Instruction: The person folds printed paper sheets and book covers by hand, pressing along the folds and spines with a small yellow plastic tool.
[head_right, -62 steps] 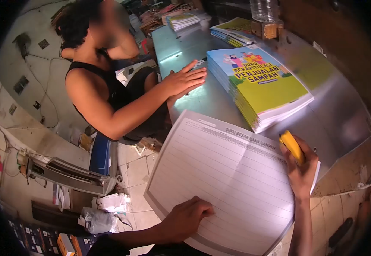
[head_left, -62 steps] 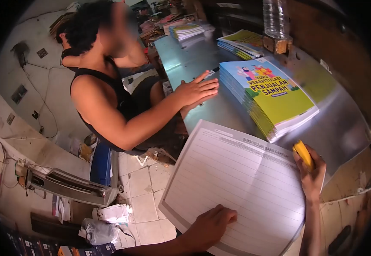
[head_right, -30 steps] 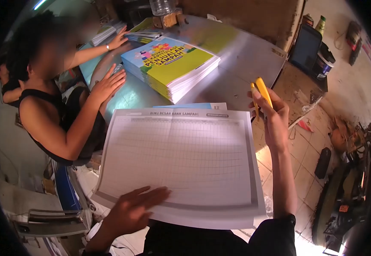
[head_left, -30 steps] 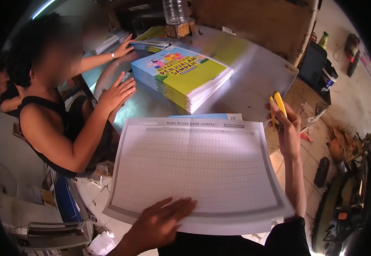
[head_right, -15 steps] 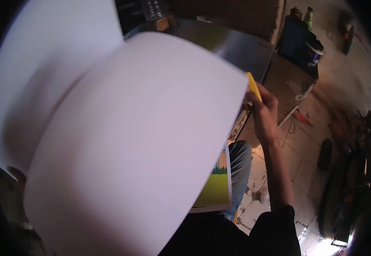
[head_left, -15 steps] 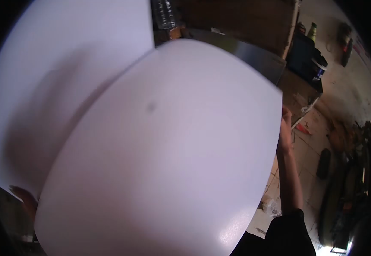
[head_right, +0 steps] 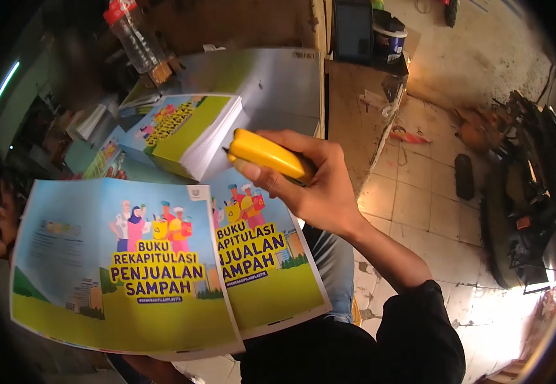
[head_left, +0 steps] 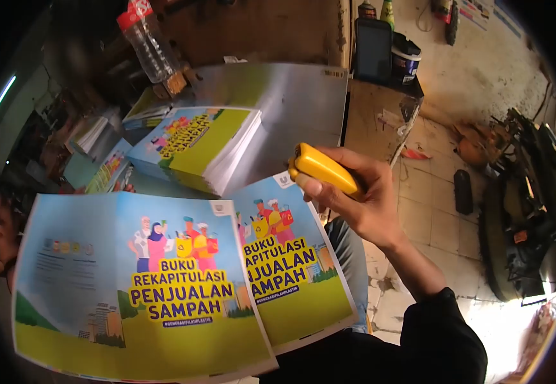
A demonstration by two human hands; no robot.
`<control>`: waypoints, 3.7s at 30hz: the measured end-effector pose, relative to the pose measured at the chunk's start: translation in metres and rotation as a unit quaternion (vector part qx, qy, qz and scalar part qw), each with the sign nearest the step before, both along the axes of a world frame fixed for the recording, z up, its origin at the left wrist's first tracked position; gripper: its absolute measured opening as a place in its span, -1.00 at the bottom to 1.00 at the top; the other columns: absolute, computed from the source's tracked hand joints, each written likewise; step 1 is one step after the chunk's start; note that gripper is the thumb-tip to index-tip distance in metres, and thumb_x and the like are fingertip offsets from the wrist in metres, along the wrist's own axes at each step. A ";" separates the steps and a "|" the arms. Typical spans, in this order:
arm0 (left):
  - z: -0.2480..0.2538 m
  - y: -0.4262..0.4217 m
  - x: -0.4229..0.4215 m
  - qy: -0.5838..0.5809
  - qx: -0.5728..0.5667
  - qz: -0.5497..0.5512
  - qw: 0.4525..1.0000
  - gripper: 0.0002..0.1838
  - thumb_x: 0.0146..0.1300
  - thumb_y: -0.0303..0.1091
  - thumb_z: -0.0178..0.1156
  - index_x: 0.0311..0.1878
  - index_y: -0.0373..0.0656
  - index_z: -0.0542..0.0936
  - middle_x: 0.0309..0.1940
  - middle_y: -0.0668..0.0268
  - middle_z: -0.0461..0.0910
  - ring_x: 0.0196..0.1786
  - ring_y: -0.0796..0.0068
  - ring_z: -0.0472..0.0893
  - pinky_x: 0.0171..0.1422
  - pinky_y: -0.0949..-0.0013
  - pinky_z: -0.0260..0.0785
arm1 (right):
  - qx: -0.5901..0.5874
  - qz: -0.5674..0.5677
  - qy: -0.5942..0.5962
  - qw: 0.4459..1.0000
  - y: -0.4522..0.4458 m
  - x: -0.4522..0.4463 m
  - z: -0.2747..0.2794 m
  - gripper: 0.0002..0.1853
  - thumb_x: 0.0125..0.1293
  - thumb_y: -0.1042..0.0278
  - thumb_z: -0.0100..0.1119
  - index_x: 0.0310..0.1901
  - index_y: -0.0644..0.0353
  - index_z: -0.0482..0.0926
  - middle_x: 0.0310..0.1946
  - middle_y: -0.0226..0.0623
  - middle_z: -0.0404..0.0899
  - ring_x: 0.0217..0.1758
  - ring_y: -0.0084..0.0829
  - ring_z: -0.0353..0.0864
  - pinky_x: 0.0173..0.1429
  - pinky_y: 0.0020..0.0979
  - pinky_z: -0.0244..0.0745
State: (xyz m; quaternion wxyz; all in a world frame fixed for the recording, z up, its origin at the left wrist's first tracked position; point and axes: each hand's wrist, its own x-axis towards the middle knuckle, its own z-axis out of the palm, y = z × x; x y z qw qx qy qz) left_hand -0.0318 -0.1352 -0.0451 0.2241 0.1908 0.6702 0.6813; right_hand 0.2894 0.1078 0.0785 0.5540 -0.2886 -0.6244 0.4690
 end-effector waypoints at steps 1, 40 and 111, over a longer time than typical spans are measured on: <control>-0.004 -0.001 0.003 -0.023 0.021 0.001 1.000 -0.53 0.61 -0.06 -0.04 0.33 -0.22 0.47 0.18 0.14 0.58 0.20 0.17 0.59 0.29 0.14 0.46 | 0.009 0.021 -0.016 1.000 -0.005 -0.001 0.006 -0.61 0.41 0.44 0.37 0.21 0.40 0.62 -0.10 -0.23 0.75 -0.14 -0.56 0.75 -0.04 -0.48 0.68; -0.014 -0.028 0.109 -0.384 0.164 -0.027 0.908 -0.71 0.49 -0.49 0.26 0.22 -0.31 0.60 0.04 0.32 0.65 0.06 0.56 0.64 0.14 0.43 0.51 | 0.113 0.371 -0.333 0.859 -0.049 -0.137 -0.059 -0.57 -0.01 0.68 0.53 -0.02 0.29 0.76 -0.23 -0.14 0.78 -0.20 -0.32 0.79 -0.11 -0.43 0.65; 0.036 0.067 0.003 0.368 -0.048 -0.394 0.841 -0.34 0.17 -0.70 0.43 0.30 -0.26 0.35 -0.15 0.13 0.80 -0.08 0.34 0.81 0.14 0.34 0.60 | -0.003 0.307 -0.161 0.938 0.010 -0.132 -0.097 -0.56 0.28 0.57 0.49 0.17 0.38 0.60 -0.11 -0.31 0.71 -0.14 -0.60 0.62 -0.05 -0.50 0.56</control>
